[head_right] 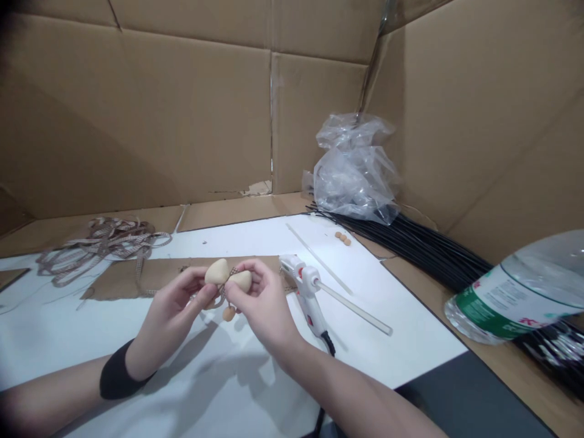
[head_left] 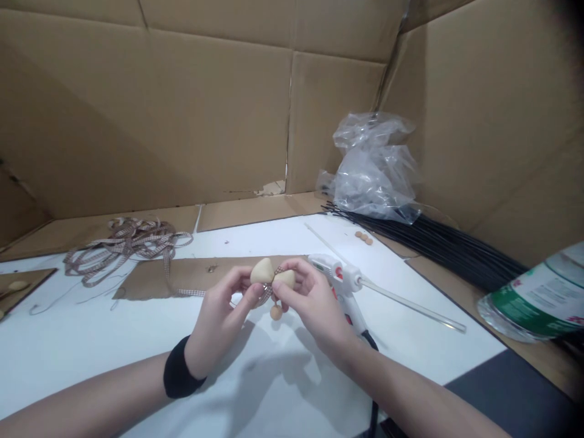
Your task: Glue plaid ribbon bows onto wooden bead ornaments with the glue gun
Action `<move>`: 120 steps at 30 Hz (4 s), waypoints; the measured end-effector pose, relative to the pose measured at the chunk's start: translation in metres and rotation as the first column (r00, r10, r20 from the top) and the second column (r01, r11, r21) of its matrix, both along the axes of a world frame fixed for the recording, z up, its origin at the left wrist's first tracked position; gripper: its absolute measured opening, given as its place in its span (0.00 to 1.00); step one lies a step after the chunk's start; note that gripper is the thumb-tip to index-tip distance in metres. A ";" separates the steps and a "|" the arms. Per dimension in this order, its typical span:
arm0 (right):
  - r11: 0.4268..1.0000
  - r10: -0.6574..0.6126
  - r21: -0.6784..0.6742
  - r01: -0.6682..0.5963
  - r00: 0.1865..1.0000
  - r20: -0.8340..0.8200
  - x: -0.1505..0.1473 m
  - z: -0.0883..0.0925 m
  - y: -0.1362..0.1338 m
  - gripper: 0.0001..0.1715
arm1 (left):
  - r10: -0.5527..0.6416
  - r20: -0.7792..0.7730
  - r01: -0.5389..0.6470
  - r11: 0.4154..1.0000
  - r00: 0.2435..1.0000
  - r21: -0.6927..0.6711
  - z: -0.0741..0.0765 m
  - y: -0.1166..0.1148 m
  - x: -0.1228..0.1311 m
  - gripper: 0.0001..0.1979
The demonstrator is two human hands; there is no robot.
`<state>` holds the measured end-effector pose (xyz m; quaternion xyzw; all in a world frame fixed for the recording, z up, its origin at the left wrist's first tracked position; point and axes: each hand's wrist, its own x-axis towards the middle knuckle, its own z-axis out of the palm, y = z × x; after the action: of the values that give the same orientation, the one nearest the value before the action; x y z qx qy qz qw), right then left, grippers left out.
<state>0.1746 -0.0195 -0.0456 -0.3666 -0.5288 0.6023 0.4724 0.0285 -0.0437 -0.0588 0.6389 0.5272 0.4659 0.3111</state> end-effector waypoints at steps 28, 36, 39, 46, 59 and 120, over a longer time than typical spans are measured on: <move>0.971 0.033 0.212 -0.111 0.940 0.341 0.002 -0.008 -0.003 0.07 | -0.180 -0.057 0.170 0.973 0.982 -0.154 0.011 0.000 -0.002 0.10; 0.978 0.077 0.176 -0.113 0.977 0.197 0.002 -0.009 -0.001 0.11 | -0.170 0.035 0.174 0.971 0.985 -0.163 0.009 -0.001 -0.002 0.07; 0.976 0.098 0.174 -0.134 0.975 0.199 0.003 -0.006 -0.002 0.10 | -0.142 0.074 0.151 0.978 0.987 -0.143 0.009 0.000 -0.002 0.06; 0.980 0.148 0.107 -0.166 0.976 0.157 0.002 -0.005 -0.004 0.10 | -0.105 0.108 0.112 0.992 0.989 -0.060 0.007 -0.002 -0.001 0.05; 0.987 0.144 0.044 -0.153 0.974 0.175 0.006 0.000 -0.001 0.11 | -0.109 0.013 0.110 0.987 0.994 -0.120 0.016 -0.006 0.000 0.08; 0.982 0.146 0.092 -0.165 0.971 0.189 -0.003 -0.018 0.006 0.12 | 0.061 0.293 0.041 0.942 0.954 -0.332 0.006 0.001 0.001 0.06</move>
<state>0.1719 -0.0135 -0.0632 -0.3512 -0.6283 0.5724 0.3927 0.0295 -0.0423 -0.0525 0.4963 0.5486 0.4625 0.4887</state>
